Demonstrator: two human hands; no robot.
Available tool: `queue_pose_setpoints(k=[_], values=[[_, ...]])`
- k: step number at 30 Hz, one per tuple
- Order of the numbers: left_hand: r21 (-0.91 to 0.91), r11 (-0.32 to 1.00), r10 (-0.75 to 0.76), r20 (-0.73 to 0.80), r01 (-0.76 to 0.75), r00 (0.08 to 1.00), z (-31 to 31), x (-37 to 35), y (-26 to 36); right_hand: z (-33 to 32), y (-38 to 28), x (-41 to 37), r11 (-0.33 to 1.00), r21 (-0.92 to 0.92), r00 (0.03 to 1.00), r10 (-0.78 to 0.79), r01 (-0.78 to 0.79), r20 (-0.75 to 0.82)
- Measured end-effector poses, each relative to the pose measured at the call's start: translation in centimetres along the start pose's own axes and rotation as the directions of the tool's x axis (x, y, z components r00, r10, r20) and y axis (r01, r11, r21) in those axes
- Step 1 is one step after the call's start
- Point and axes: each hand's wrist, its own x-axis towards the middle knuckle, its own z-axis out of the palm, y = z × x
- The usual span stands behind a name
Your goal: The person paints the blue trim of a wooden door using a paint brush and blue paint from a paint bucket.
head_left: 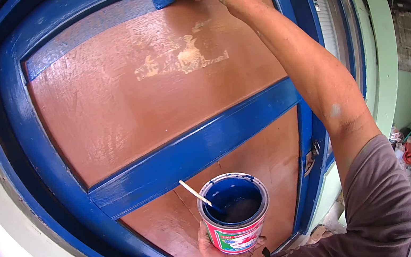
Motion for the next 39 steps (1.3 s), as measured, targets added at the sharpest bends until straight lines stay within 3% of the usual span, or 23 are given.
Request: queue_pose_setpoints(k=[15, 18, 21, 31, 35, 39], values=[[-0.007, 1.000, 0.011, -0.032, -0.011, 0.999, 2.5, 4.6, -4.6, -11.9, 3.1, 2.2, 0.988, -0.086, 0.991, -0.132, 0.131, -0.005], [-0.001, 1.000, 0.014, -0.050, -0.014, 0.999, 2.8, 5.5, -5.6, -14.3, 3.3, 2.5, 0.994, -0.056, 0.995, -0.092, 0.089, -0.043], [0.017, 1.000, 0.012, -0.057, -0.011, 0.998, 3.2, 6.5, -6.3, -16.7, 3.5, 3.2, 0.982, -0.171, 0.995, -0.084, 0.075, -0.048], [0.024, 1.000, -0.001, -0.092, 0.003, 0.996, 3.1, 8.4, -8.2, -21.9, 4.3, 3.7, 0.969, -0.242, 0.984, -0.083, 0.042, -0.161], [0.024, 1.000, -0.011, -0.101, 0.013, 0.995, 3.4, 8.4, -8.2, -24.3, 6.4, 5.6, 0.902, -0.385, 0.934, -0.291, 0.195, -0.209], [0.024, 1.000, -0.006, -0.080, 0.008, 0.997, 3.8, 8.1, -8.3, -24.5, 6.2, 5.4, 0.876, -0.434, 0.953, -0.282, 0.209, -0.109]])
